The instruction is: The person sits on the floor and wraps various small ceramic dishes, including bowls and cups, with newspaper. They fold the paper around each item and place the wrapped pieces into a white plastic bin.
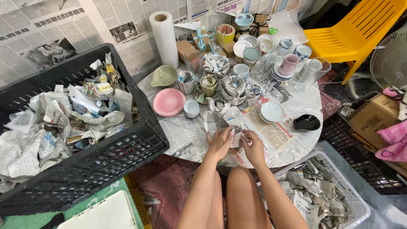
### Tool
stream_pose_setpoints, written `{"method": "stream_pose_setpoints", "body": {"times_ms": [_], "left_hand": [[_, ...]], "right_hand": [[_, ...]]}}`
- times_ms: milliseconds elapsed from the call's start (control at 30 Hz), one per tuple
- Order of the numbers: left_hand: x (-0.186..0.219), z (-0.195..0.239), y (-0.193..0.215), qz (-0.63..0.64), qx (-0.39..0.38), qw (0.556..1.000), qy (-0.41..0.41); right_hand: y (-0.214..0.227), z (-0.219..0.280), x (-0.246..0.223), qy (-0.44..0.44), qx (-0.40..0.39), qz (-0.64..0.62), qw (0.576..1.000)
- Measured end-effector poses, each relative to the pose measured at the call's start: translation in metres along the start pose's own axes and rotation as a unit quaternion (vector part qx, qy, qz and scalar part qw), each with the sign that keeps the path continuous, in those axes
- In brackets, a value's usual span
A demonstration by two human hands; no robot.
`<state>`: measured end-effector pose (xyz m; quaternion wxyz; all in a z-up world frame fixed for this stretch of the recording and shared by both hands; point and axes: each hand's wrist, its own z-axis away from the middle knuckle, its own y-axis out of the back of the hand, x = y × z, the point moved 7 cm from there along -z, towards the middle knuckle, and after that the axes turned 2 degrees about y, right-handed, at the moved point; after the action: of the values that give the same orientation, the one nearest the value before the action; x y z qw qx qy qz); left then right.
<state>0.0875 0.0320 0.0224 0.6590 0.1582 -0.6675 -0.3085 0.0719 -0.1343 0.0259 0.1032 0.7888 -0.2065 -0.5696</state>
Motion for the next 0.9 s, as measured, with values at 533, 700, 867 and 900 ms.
{"method": "stream_pose_setpoints", "body": {"times_ms": [533,700,867,900], "left_hand": [[-0.02,-0.003,0.003,-0.058,0.12,0.99,-0.044],[-0.008,-0.011,-0.001,-0.131,0.182,0.973,-0.048],[0.008,-0.009,-0.002,-0.152,0.235,0.959,-0.054],[0.01,-0.008,-0.001,-0.154,0.253,0.953,-0.059]], "right_hand": [[-0.017,-0.028,0.022,0.017,-0.035,0.087,0.995],[0.028,-0.035,0.024,-0.067,-0.085,-0.085,0.99],[0.03,0.01,0.041,-0.179,-0.154,-0.013,0.972],[0.021,0.024,0.05,-0.225,-0.178,-0.028,0.958]]}}
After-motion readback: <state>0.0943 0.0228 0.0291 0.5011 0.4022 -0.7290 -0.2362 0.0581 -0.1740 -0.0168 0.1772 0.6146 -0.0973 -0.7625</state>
